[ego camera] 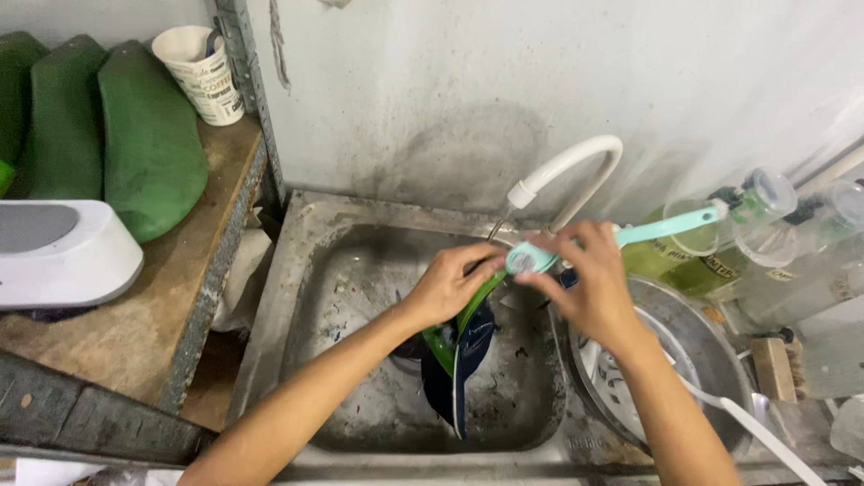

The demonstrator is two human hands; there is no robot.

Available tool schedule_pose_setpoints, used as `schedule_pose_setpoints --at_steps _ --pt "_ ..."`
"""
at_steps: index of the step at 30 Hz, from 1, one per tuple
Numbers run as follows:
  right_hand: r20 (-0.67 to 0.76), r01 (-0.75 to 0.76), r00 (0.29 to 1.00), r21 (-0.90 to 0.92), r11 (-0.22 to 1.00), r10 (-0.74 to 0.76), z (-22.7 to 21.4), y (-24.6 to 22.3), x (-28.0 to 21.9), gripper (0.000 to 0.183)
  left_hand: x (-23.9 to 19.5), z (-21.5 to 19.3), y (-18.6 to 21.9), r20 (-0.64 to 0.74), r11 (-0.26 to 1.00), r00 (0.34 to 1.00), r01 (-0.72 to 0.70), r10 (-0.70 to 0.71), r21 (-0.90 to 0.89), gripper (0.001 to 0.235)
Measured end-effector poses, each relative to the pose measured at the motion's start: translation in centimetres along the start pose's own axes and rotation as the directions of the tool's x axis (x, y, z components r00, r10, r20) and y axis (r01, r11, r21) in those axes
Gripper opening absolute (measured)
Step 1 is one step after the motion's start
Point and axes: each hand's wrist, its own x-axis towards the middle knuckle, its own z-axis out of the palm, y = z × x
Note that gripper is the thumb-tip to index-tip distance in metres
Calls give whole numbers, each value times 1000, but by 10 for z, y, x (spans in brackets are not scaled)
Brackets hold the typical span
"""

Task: The person washes a dark blue cap with a green brim in a kitchen sink. They rinse the cap under running water, scrub it with a toothbrush, and apply soap to clean the interior and exterior surfaces.

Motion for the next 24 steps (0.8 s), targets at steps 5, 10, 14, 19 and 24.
schedule_pose_setpoints --at_steps 5,10,14,19,24 --pt "155 -140 982 223 965 106 -5 -24 5 52 -6 4 26 -35 1000 999 19 -19 3 22" --pt "246 -424 902 357 832 354 -8 -35 13 42 -5 7 18 -19 989 992 125 -127 -77 17" --pt "235 -481 876 369 795 420 -9 -32 20 34 -3 6 26 13 991 996 88 -88 -101 15" --pt "286 -621 784 392 679 552 -14 -33 20 20 -3 8 33 32 993 997 68 -65 -99 16" --pt "323 -537 839 366 760 437 -21 -27 24 12 -12 13 41 -47 984 989 136 -142 -117 15"
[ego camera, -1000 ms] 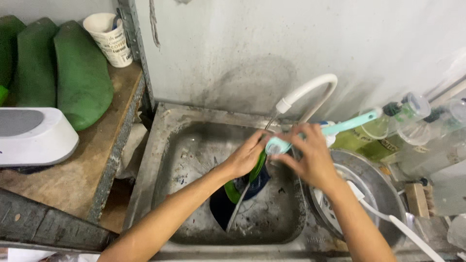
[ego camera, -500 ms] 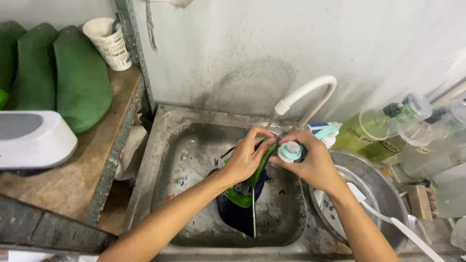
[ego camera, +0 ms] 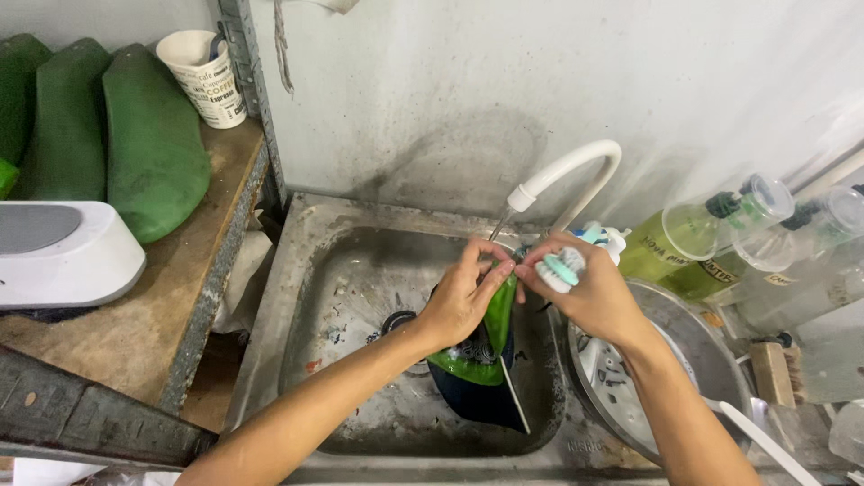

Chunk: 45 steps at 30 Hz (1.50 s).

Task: The person washes a dark blue cap with a green brim in a kitchen sink. They rinse the cap under running water, scrub it with a toothbrush, and apply soap to clean the interior and exterior surfaces.

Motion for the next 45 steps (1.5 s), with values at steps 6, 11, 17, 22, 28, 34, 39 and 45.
schedule_pose_setpoints --at_steps 6,11,17,22,28,34,39,45 --pt "-114 -27 993 45 999 32 6 11 4 16 3 -7 -17 145 992 989 -9 -9 123 32" --pt "-149 27 989 75 997 -15 5 2 7 13 5 -16 -19 130 968 992 -40 7 249 38" --pt "86 233 973 -346 909 -216 2 24 4 57 9 -17 -45 93 980 996 -19 1 197 38" --pt "56 407 873 -630 661 -484 11 51 14 44 8 -7 -65 172 974 985 -64 26 219 39" --pt "17 474 838 -520 711 -546 27 48 0 49 3 -19 15 183 971 981 19 -64 237 44" --pt "-48 526 805 -405 748 -592 13 39 4 44 6 -7 -14 102 943 987 -150 125 296 37" --pt "5 529 809 -443 724 -588 -2 20 2 34 13 -5 -52 59 988 992 -114 108 105 30" --pt "40 503 846 -386 773 -531 14 26 -7 35 5 -3 -38 11 983 999 -40 39 181 33"
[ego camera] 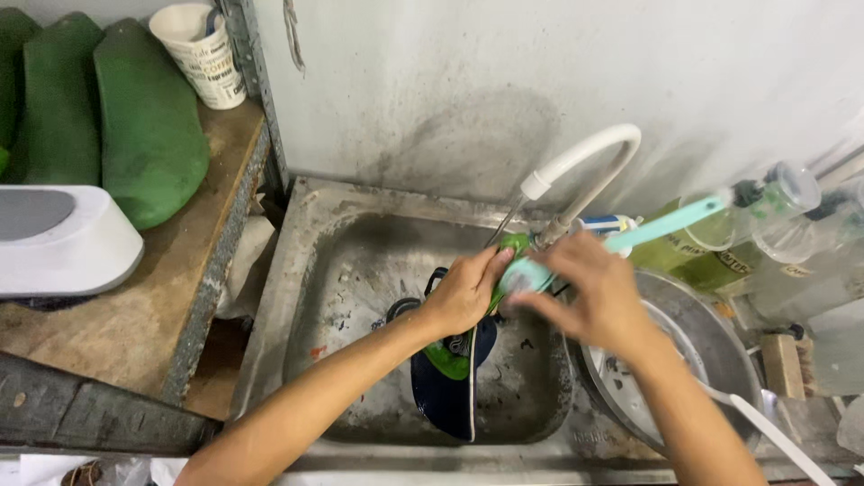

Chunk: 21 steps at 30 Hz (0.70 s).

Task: The person washes a dark blue cap with a green brim in a kitchen sink. They rinse the cap under running water, scrub it with a toothbrush, and apply soap to clean the interior and exterior surfaces.

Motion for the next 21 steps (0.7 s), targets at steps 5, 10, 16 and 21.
schedule_pose_setpoints --at_steps 5,10,16,21 --pt "-51 -30 998 -78 996 26 -12 5 0 36 5 1 -5 62 997 996 -60 57 47 39" --pt "11 -45 999 19 999 45 -6 4 -16 35 1 8 -2 78 996 995 -67 63 54 38" --pt "44 10 999 61 998 -12 2 -9 -13 35 -1 3 -3 136 993 986 -103 94 60 33" --pt "-42 -41 998 0 999 41 7 -3 -12 34 -1 -1 20 24 997 997 -74 73 38 34"
